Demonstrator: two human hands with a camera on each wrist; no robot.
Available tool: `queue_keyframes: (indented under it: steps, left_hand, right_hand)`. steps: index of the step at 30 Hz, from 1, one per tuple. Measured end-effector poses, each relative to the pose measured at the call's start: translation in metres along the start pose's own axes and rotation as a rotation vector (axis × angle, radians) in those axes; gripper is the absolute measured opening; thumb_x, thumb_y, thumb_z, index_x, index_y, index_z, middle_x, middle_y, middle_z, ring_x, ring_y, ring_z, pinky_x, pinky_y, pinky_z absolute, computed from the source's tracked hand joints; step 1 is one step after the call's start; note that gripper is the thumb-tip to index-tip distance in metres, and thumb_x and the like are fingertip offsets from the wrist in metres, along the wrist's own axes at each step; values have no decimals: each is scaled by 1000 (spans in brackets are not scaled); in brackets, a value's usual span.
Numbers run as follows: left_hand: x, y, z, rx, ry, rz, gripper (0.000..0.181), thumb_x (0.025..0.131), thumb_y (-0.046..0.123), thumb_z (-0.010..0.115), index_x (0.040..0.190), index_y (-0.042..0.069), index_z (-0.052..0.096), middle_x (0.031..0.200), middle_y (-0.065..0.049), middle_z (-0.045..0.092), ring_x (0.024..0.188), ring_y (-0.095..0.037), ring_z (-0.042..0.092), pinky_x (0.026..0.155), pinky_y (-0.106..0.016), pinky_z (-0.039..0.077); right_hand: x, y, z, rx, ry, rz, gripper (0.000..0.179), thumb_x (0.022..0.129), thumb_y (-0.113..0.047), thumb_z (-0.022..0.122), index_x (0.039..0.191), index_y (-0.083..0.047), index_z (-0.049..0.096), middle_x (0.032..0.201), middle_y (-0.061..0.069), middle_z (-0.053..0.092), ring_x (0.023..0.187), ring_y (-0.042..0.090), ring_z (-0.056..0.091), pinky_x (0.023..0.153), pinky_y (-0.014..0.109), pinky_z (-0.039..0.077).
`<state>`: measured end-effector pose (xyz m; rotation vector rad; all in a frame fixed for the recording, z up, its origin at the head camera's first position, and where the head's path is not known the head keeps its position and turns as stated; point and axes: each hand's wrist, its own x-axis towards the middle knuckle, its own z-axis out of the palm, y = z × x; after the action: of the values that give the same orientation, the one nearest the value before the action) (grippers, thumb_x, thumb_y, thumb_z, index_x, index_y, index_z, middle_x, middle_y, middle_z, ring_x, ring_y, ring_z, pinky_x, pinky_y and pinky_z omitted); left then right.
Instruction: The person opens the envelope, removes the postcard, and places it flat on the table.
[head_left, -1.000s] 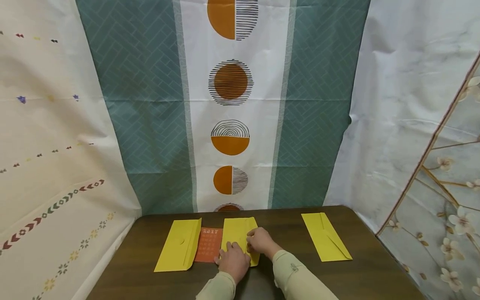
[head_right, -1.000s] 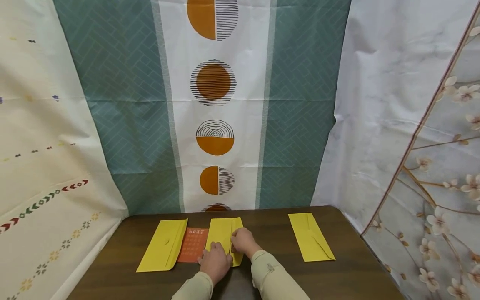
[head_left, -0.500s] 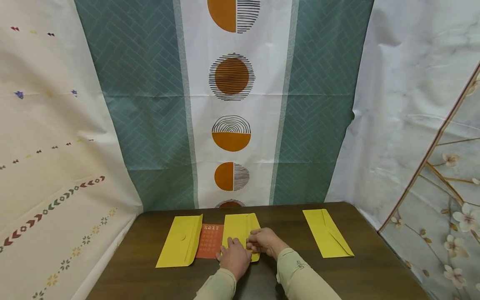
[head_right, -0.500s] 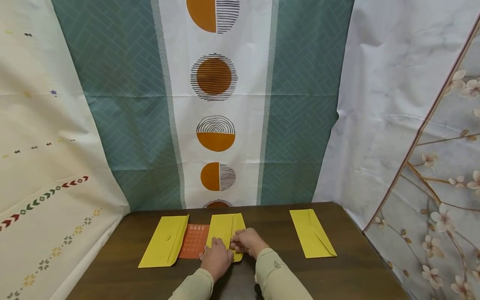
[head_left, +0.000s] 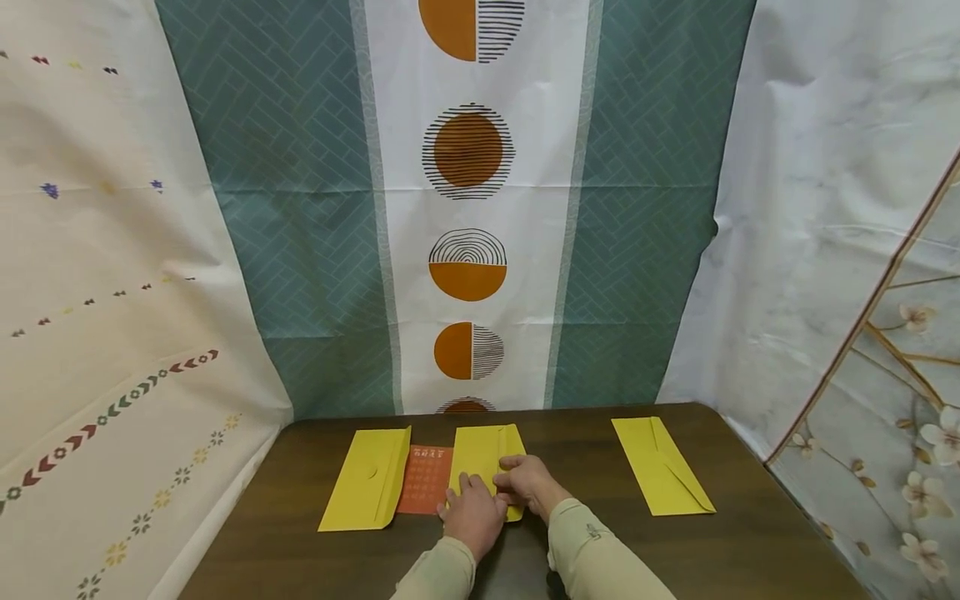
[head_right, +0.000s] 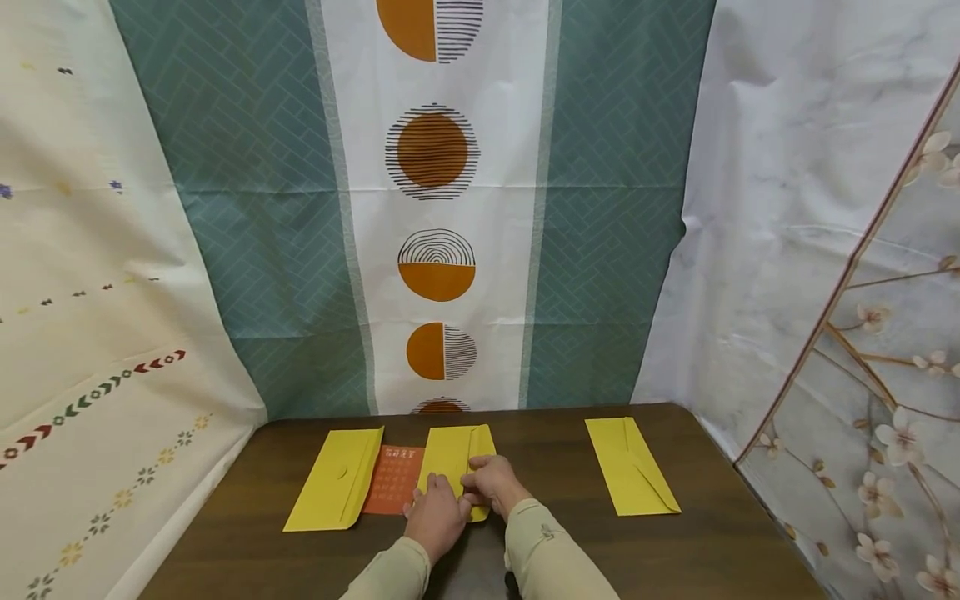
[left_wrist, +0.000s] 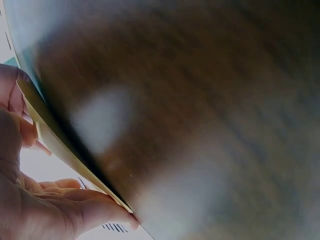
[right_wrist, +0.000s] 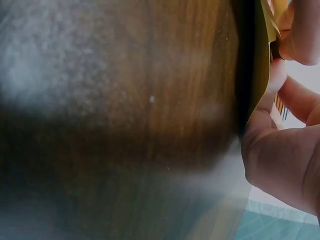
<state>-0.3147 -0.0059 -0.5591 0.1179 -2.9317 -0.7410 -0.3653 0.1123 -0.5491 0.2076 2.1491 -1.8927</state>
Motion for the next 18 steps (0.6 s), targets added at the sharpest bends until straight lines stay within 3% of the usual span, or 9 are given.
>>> queue_keyframes:
  steps: [6, 13, 18]
  left_hand:
    - [-1, 1, 2, 17, 37, 7, 53, 100, 40, 68, 124, -7, 62, 142, -28, 60, 130, -59, 56, 104, -79, 40]
    - [-3, 2, 1, 20, 16, -27, 60, 99, 44, 71, 127, -7, 60, 144, -27, 58, 132, -59, 54, 106, -79, 39]
    - [-5, 3, -2, 89, 18, 29, 55, 96, 40, 76, 123, -7, 63, 136, -28, 62, 124, -57, 58, 104, -74, 43]
  right_hand:
    - [-2, 1, 2, 43, 22, -3, 51, 101, 2, 68, 149, 11, 54, 84, 7, 72, 66, 9, 70, 59, 24, 61]
    - [-1, 5, 3, 47, 24, -26, 58, 95, 6, 72, 149, 12, 53, 82, 8, 75, 63, 9, 70, 58, 24, 61]
    - [0, 8, 1, 50, 48, -20, 59, 94, 5, 74, 149, 10, 53, 84, 10, 75, 60, 9, 69, 57, 25, 60]
